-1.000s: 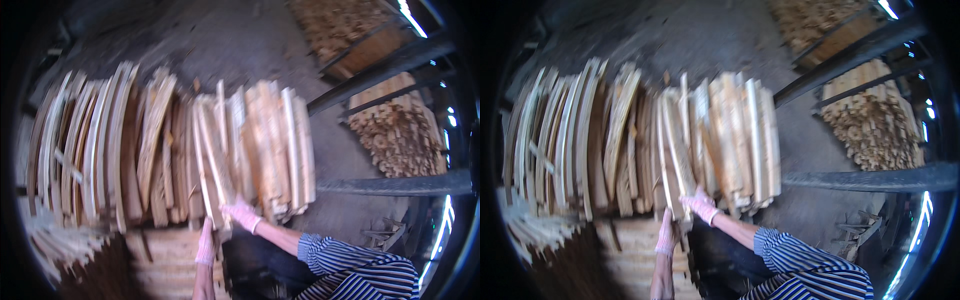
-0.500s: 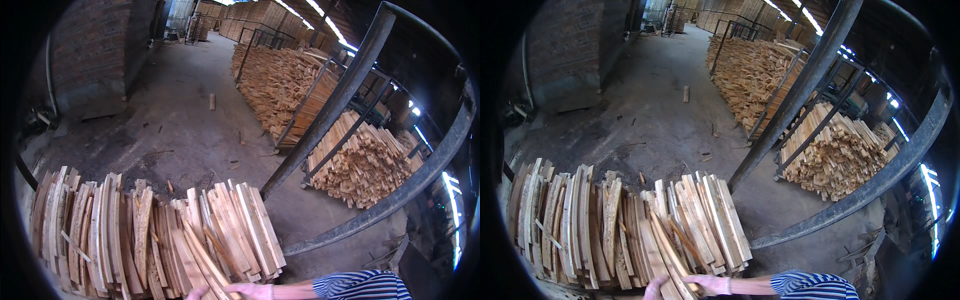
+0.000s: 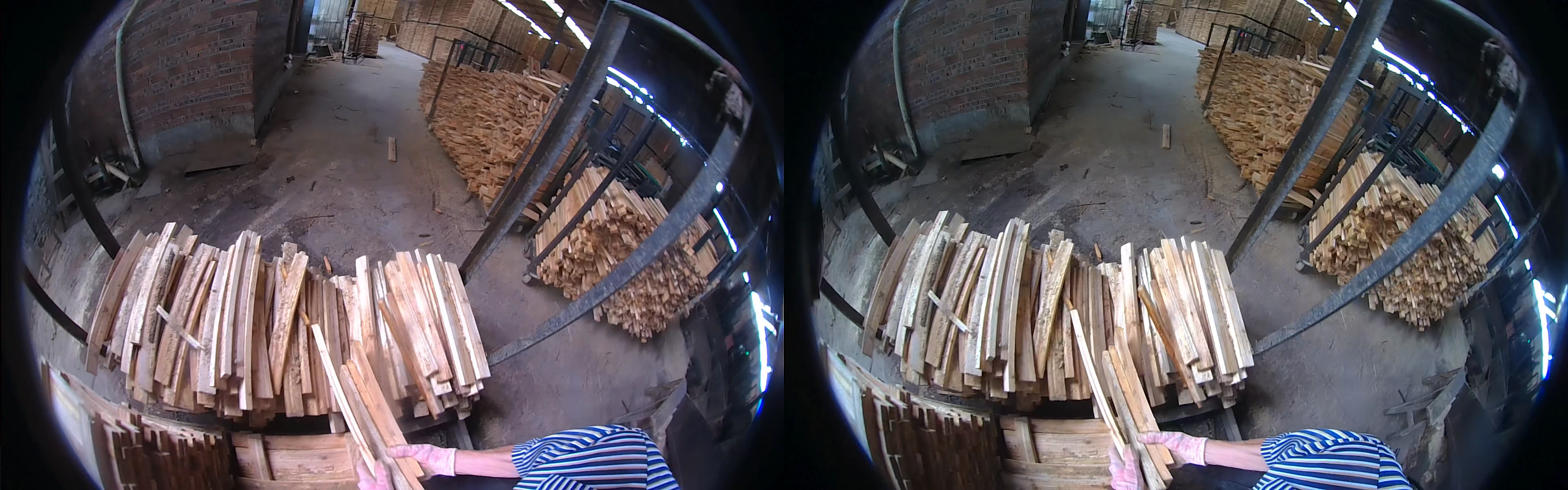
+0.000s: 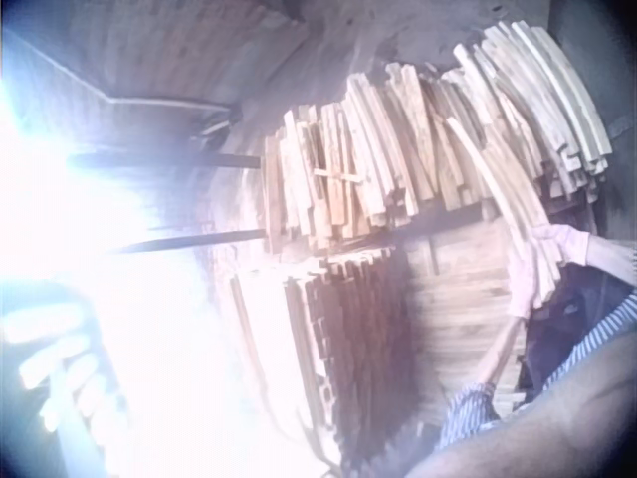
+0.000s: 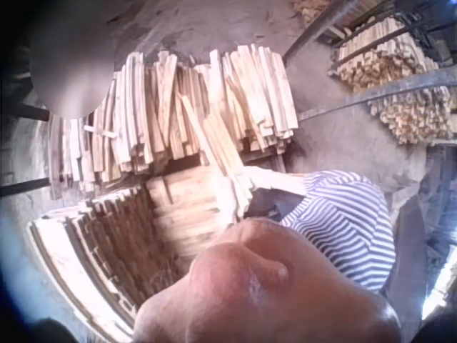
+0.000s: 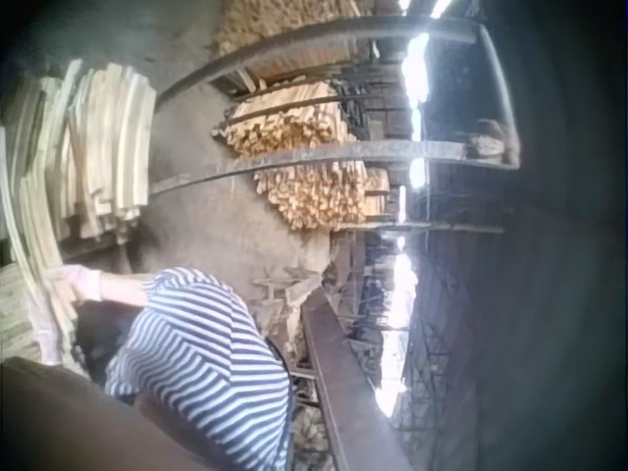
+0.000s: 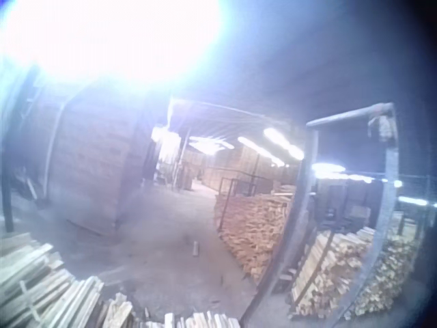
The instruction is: The person repeatedly picks up small wooden planks from a pile and stacks them neatly on a growing pile. The person wears pink gloves and handles the planks one by one or in small groups, aligning them as they stack.
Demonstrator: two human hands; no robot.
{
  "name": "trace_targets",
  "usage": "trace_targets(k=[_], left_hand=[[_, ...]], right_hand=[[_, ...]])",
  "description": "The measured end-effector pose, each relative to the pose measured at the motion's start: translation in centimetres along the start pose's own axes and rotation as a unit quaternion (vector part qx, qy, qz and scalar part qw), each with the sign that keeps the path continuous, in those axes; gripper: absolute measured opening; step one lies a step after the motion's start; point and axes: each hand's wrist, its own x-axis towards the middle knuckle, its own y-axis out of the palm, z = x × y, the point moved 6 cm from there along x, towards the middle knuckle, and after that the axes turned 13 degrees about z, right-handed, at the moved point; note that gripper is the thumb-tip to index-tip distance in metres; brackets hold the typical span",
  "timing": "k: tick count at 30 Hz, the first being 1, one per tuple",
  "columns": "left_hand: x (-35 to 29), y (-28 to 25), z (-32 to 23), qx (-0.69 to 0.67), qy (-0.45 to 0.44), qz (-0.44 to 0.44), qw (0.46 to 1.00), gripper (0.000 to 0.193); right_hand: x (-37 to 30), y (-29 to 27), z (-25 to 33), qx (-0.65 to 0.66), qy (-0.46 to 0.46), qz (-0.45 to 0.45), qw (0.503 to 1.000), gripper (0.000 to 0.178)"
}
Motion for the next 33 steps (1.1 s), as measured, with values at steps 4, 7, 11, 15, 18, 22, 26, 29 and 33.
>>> trace_targets(k=[4, 7, 11, 15, 18, 22, 26, 29, 33], left_hand=[[-7.6, 1.3, 3.6, -0.159, 0.010, 0.019, 0.987, 0.068], [-7.5, -2.5, 3.8, -0.269, 0.136, -0.015, 0.953, 0.059], [-10.6, -10.2, 7.5, -0.417, 0.231, -0.164, 0.864, 0.049], [-15.7, -11.1, 19.3, -0.303, 0.296, -0.244, 0.872, 0.067], [-22.3, -13.6, 17.9, -0.306, 0.322, -0.265, 0.856, 0.078], [-29.2, -13.8, 25.3, -0.289, 0.255, -0.337, 0.859, 0.072], [-27.5, -13.9, 31.0, -0.290, 0.213, -0.344, 0.867, 0.066], [-27.2, -14.3, 38.4, -0.283, 0.193, -0.362, 0.867, 0.061], [-22.3, -16.7, 31.8, -0.328, 0.191, -0.314, 0.870, 0.028]], right_hand=[[-1.2, 0.9, -7.2, -0.115, -0.089, 0.103, 0.984, 0.065], [-0.2, 0.1, -12.2, -0.365, -0.105, -0.007, 0.925, 0.096], [-1.5, 7.9, -13.3, -0.654, -0.190, 0.015, 0.732, 0.111], [-0.1, 13.4, -12.6, -0.724, -0.066, 0.057, 0.684, 0.108], [5.1, 18.3, -15.8, -0.773, -0.021, 0.109, 0.625, 0.098], [11.3, 16.7, -22.8, -0.786, -0.042, 0.225, 0.574, 0.087], [19.4, 5.8, -25.3, -0.784, -0.100, 0.231, 0.567, 0.082], [21.9, 5.0, -28.2, -0.782, -0.037, 0.229, 0.579, 0.082], [19.1, 7.5, -23.5, -0.887, 0.096, 0.125, 0.434, 0.104]])
